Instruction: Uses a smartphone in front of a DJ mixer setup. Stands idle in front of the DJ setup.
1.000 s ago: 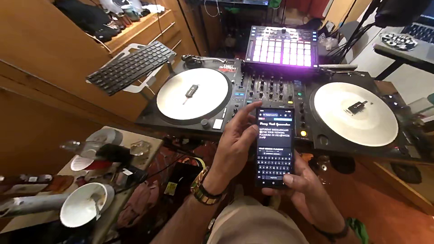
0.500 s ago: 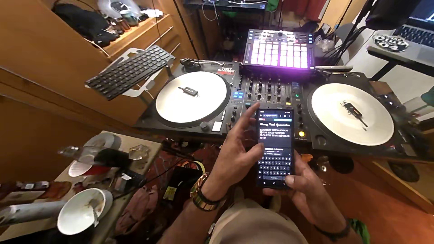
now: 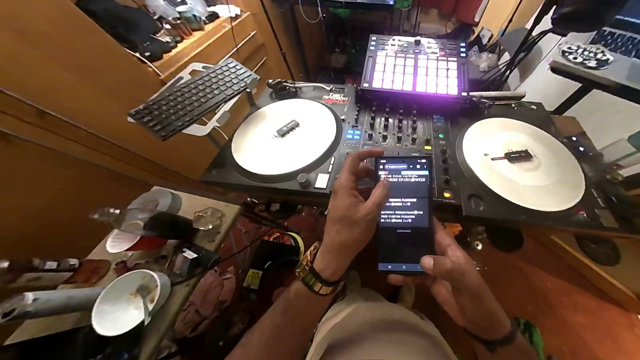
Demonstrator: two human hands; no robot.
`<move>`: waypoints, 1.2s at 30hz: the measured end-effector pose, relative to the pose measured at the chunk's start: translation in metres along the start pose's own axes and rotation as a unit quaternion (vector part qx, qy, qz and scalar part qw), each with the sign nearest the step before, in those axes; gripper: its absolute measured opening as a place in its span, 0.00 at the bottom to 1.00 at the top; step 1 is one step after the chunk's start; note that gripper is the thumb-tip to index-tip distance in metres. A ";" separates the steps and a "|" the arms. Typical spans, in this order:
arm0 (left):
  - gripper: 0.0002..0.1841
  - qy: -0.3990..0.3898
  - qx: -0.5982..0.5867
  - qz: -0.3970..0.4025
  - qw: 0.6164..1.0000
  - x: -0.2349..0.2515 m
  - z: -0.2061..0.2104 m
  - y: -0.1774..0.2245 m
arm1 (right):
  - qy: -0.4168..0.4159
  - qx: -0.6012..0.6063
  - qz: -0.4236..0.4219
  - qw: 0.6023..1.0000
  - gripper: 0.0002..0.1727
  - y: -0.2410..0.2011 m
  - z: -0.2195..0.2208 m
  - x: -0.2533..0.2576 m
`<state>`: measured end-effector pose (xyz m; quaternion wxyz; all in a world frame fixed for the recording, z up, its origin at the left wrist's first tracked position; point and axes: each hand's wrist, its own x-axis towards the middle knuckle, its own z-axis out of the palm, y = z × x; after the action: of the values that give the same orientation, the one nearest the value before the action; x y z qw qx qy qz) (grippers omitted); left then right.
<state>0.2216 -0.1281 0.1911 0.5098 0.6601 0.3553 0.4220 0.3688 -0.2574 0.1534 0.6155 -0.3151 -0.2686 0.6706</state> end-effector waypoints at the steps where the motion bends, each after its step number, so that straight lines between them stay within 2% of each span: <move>1: 0.27 0.004 0.000 0.001 1.000 0.001 0.000 0.001 | -0.003 0.000 -0.003 1.000 0.48 0.000 0.000 0.001; 6: 0.28 -0.020 -0.043 -0.005 0.999 -0.003 -0.005 0.001 | -0.004 -0.008 0.000 1.000 0.47 0.000 0.000 0.000; 13: 0.37 -0.046 -0.092 -0.006 0.995 -0.011 -0.011 -0.002 | -0.017 -0.001 0.005 1.000 0.45 0.003 -0.001 -0.001; 22: 0.36 -0.037 -0.079 -0.010 0.996 -0.009 -0.010 -0.001 | -0.011 -0.006 -0.001 1.000 0.48 0.000 0.003 -0.002; 30: 0.37 -0.036 -0.071 -0.008 0.997 -0.011 -0.008 -0.001 | -0.013 -0.011 -0.003 1.000 0.46 0.002 0.001 -0.004; 36: 0.37 -0.035 -0.091 0.001 0.995 -0.012 -0.007 -0.004 | -0.004 -0.003 -0.001 1.000 0.51 0.003 0.003 -0.006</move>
<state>0.2102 -0.1354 0.1860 0.5798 0.6256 0.2962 0.4298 0.3650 -0.2634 0.1531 0.6140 -0.3142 -0.2729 0.6707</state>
